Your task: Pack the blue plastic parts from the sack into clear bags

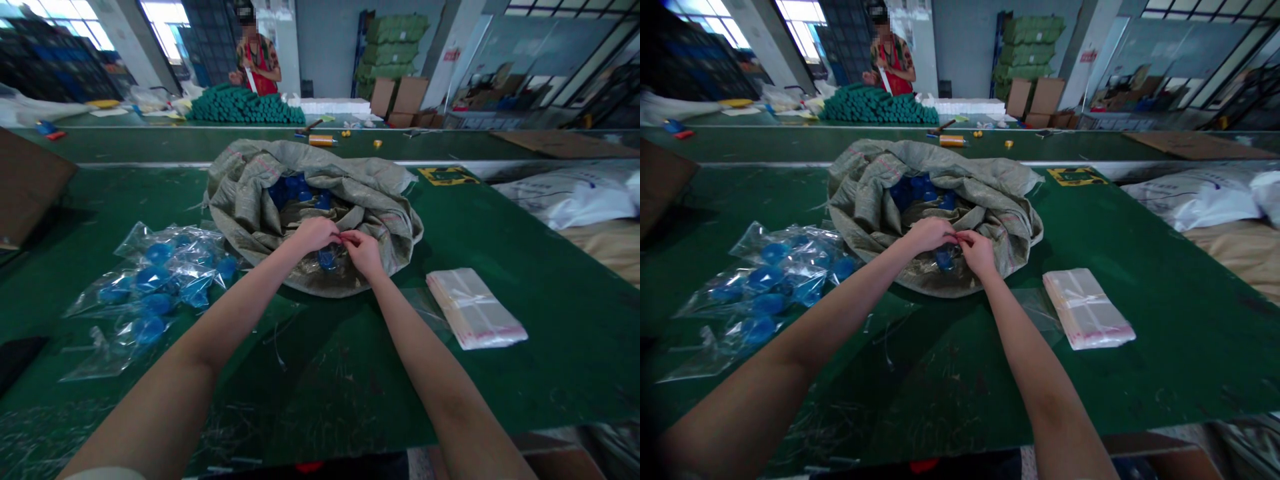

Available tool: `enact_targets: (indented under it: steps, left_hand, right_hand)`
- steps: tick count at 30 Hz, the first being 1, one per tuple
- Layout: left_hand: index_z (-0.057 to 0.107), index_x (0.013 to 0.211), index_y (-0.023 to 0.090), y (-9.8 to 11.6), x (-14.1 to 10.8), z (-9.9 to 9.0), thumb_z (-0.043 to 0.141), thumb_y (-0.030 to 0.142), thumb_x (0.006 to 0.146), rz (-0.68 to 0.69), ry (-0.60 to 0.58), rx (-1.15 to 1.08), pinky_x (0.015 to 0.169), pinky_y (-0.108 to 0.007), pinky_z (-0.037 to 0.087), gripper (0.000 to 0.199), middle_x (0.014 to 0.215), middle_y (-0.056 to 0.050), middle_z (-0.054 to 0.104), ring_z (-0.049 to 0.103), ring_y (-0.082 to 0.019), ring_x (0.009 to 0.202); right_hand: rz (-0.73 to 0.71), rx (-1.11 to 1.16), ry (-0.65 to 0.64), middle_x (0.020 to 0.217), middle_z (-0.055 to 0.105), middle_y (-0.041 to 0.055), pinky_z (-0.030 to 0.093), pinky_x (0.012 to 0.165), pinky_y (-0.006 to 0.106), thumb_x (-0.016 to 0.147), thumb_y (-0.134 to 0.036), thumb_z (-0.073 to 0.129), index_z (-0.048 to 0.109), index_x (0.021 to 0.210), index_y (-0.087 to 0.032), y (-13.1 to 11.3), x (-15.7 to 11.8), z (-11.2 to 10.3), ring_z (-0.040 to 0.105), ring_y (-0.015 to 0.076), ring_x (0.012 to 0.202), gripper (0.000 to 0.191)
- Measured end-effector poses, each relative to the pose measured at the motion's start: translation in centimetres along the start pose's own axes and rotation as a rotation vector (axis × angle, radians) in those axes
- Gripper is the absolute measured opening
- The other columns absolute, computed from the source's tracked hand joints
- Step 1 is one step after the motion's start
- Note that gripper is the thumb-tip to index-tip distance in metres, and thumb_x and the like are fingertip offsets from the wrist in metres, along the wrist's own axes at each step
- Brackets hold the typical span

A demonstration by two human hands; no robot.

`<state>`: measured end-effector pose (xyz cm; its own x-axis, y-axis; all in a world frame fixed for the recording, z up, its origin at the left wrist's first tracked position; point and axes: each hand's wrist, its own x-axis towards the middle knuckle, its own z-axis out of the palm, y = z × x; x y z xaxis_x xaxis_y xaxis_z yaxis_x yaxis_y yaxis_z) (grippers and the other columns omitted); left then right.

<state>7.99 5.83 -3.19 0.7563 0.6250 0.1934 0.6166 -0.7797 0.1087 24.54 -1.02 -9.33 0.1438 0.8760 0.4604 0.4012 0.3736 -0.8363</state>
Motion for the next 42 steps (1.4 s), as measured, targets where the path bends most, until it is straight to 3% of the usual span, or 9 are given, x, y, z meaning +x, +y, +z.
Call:
enact_targets:
  steps: [3, 10, 21, 31, 42]
  left_hand:
    - [0.077, 0.095, 0.027, 0.0, 0.7, -0.1, 0.060, 0.042, 0.088, -0.019, -0.034, 0.040, 0.078, -0.028, 0.048, 0.024, 0.097, -0.004, 0.074, 0.067, -0.022, 0.094]
    - [0.078, 0.094, 0.031, -2.3, -0.3, 0.4, 0.058, 0.046, 0.088, -0.033, 0.026, -0.009, 0.072, -0.027, 0.047, 0.026, 0.096, -0.002, 0.075, 0.068, -0.022, 0.090]
    - [0.080, 0.086, 0.022, -5.8, -1.3, 1.9, 0.066, 0.041, 0.080, -0.096, 0.124, -0.388, 0.079, -0.026, 0.048, 0.024, 0.086, -0.001, 0.077, 0.067, -0.018, 0.079]
    - [0.079, 0.086, 0.018, -5.6, -1.8, 1.6, 0.067, 0.040, 0.076, -0.177, 0.113, -0.589, 0.083, -0.030, 0.050, 0.027, 0.090, -0.005, 0.077, 0.069, -0.021, 0.084]
    - [0.079, 0.091, 0.016, -6.0, -2.3, 1.4, 0.063, 0.042, 0.080, -0.114, 0.079, -0.578, 0.085, -0.029, 0.052, 0.032, 0.091, -0.006, 0.077, 0.069, -0.020, 0.083]
  right_hand:
    - [0.000, -0.004, -0.021, 0.092, 0.077, 0.0046, 0.058, 0.087, 0.033, 0.079, -0.015, 0.062, 0.073, 0.090, -0.018, -0.3, -0.1, -0.1, 0.073, 0.0187, 0.086, 0.015]
    - [0.031, -0.014, -0.029, 0.090, 0.077, 0.0042, 0.059, 0.084, 0.032, 0.079, -0.012, 0.062, 0.074, 0.088, -0.018, -0.2, 0.0, -0.3, 0.074, 0.0186, 0.084, 0.016]
    - [0.038, -0.007, -0.055, 0.091, 0.078, 0.0053, 0.059, 0.085, 0.031, 0.079, -0.015, 0.066, 0.074, 0.090, -0.018, -0.6, 0.1, -0.4, 0.074, 0.0194, 0.087, 0.013]
    - [0.075, 0.011, -0.075, 0.090, 0.078, 0.0056, 0.059, 0.084, 0.033, 0.080, -0.020, 0.068, 0.074, 0.090, -0.018, -0.7, 0.2, -0.9, 0.074, 0.0190, 0.085, 0.012]
    - [0.084, 0.032, -0.119, 0.087, 0.077, 0.0056, 0.059, 0.085, 0.033, 0.083, -0.014, 0.061, 0.071, 0.094, -0.016, 0.1, 0.4, -1.2, 0.074, 0.0174, 0.082, 0.015]
